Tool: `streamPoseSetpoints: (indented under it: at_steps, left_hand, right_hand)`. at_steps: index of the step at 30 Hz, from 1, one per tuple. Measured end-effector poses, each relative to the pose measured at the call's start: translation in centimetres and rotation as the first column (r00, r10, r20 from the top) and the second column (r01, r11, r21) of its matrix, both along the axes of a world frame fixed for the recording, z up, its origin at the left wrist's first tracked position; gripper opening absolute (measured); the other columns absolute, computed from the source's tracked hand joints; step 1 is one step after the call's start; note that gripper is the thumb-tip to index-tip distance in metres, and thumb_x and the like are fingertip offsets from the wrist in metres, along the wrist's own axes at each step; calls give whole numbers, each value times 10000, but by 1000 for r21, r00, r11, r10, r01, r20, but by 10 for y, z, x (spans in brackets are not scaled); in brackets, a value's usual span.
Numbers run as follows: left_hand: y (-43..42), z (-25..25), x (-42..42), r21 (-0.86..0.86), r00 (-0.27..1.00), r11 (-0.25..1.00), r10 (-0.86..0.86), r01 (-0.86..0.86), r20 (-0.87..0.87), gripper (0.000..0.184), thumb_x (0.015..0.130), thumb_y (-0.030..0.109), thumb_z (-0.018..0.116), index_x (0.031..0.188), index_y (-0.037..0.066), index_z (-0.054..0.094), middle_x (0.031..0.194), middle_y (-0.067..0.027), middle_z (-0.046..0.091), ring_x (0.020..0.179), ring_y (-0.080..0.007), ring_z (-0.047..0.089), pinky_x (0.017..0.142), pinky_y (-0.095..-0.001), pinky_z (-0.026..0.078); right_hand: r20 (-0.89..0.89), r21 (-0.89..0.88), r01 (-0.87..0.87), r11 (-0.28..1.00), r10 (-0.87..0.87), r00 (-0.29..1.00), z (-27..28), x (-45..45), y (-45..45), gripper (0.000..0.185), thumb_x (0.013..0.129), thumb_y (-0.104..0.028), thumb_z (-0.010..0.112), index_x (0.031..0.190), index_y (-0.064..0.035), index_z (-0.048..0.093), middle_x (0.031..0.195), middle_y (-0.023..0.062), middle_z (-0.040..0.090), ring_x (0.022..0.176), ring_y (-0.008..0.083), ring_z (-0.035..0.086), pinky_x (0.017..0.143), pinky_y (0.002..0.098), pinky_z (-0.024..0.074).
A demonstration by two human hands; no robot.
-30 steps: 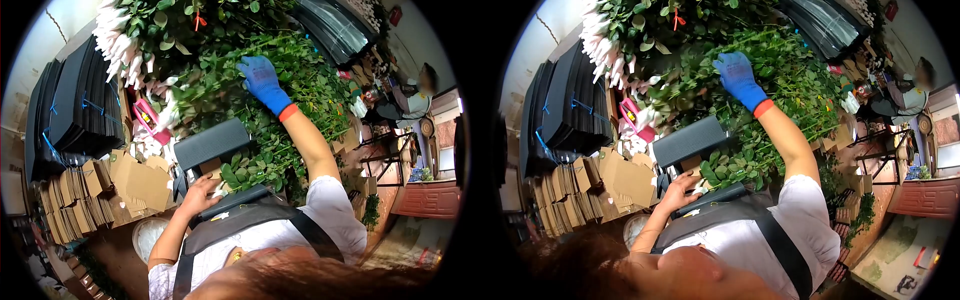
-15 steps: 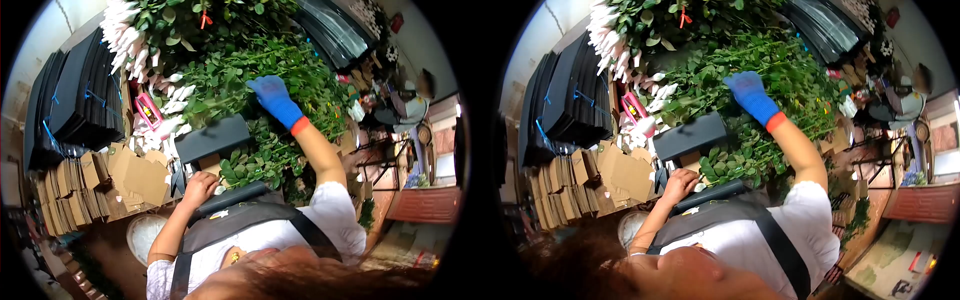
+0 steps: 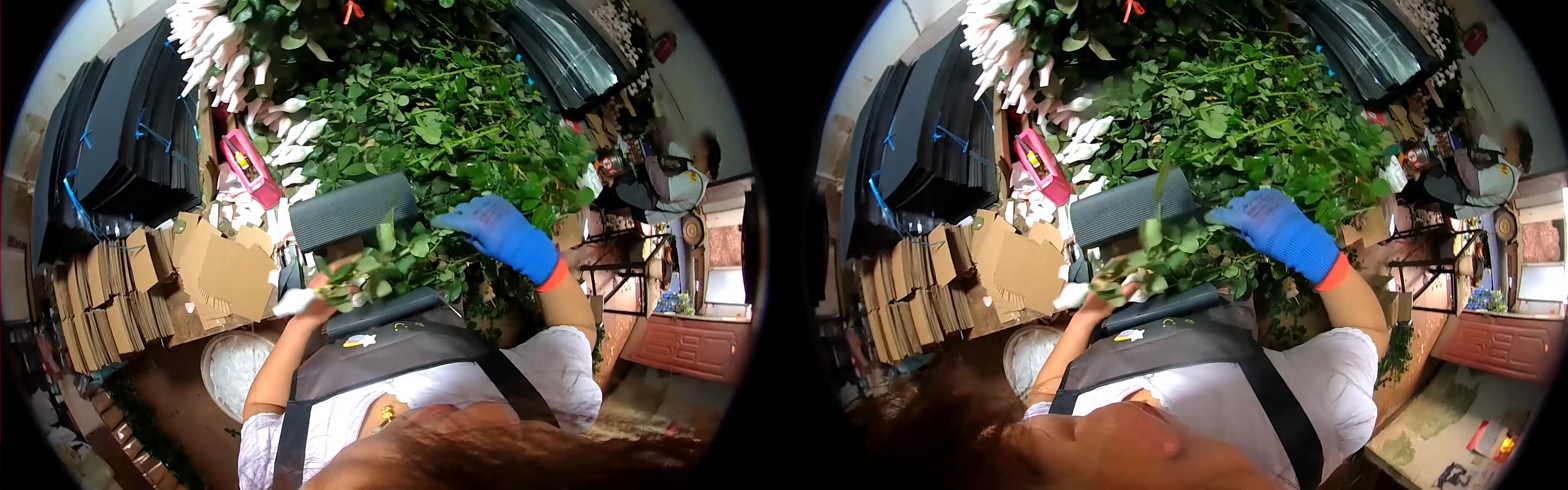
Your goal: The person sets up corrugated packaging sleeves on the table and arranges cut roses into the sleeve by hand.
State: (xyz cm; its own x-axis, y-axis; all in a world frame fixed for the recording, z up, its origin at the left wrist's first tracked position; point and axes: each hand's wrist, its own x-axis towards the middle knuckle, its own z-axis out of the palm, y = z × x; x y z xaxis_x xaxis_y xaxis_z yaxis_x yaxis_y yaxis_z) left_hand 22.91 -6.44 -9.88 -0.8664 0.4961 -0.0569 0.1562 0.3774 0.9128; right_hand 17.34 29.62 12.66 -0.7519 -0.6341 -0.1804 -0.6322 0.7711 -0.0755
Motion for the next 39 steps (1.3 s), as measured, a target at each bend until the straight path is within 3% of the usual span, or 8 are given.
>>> streamPoseSetpoints:
  at_steps: [2,9,17,21,24,32,35,39]
  left_hand:
    - [-1,-2,-2,60,941,991,94,-119,325,809,815,70,833,1459,46,343,1334,-176,593,1178,-260,609,980,-381,505]
    - [6,25,-1,114,964,980,136,-166,230,817,774,114,884,1472,63,463,1375,-153,588,1201,-231,601,986,-364,515]
    - [11,43,-7,3,999,1000,-7,7,-40,547,891,139,749,1378,35,522,1318,-178,568,1148,-341,602,967,-390,518]
    - [12,40,-5,-76,992,996,-62,54,-109,516,924,173,676,1374,18,475,1276,-222,547,1132,-398,531,981,-446,445]
    - [12,41,-10,-138,978,989,-83,57,-192,474,902,200,675,1313,24,518,1241,-217,557,1104,-405,522,999,-459,408]
    - [19,32,-7,-101,967,976,170,-192,-191,225,927,195,694,1116,75,721,1074,-156,668,1019,-358,617,885,-432,508]
    - [18,34,-8,-91,978,979,169,-181,-119,271,916,192,710,1164,82,696,1039,-153,669,986,-346,619,855,-422,507]
    - [17,28,-11,-91,971,984,130,-150,-199,178,909,173,719,1037,60,666,976,-142,658,894,-338,622,794,-429,501]
  right_hand:
    - [153,179,102,978,-130,980,-50,2,18,368,930,-95,566,1269,-223,632,1034,135,717,899,318,706,808,448,553]
    - [385,385,293,875,-441,811,-165,-6,54,356,955,-229,591,1308,-211,626,1062,157,717,974,337,690,843,465,544]
    - [340,389,254,886,-394,854,-86,-22,38,386,938,-269,616,1324,-264,624,1107,105,720,1022,308,679,906,432,534]
    - [-335,-431,200,880,-362,870,-62,-62,-4,304,888,-256,649,1178,-165,655,1031,77,692,982,325,656,884,460,522]
    - [-479,-254,-116,960,-20,878,-138,-120,-13,253,876,-215,642,1121,-158,674,996,83,698,950,320,666,845,457,524]
    - [-117,239,342,909,-323,939,-160,-141,25,217,889,-213,609,1076,-216,718,1001,85,730,942,326,696,864,448,544]
    - [203,93,356,930,-368,907,-136,-138,38,281,898,-231,605,1158,-250,706,1062,95,733,972,334,698,879,464,543]
    - [-93,-325,387,863,-437,895,-116,-185,18,387,916,-195,575,1290,-250,657,1266,129,678,1149,322,647,998,455,495]
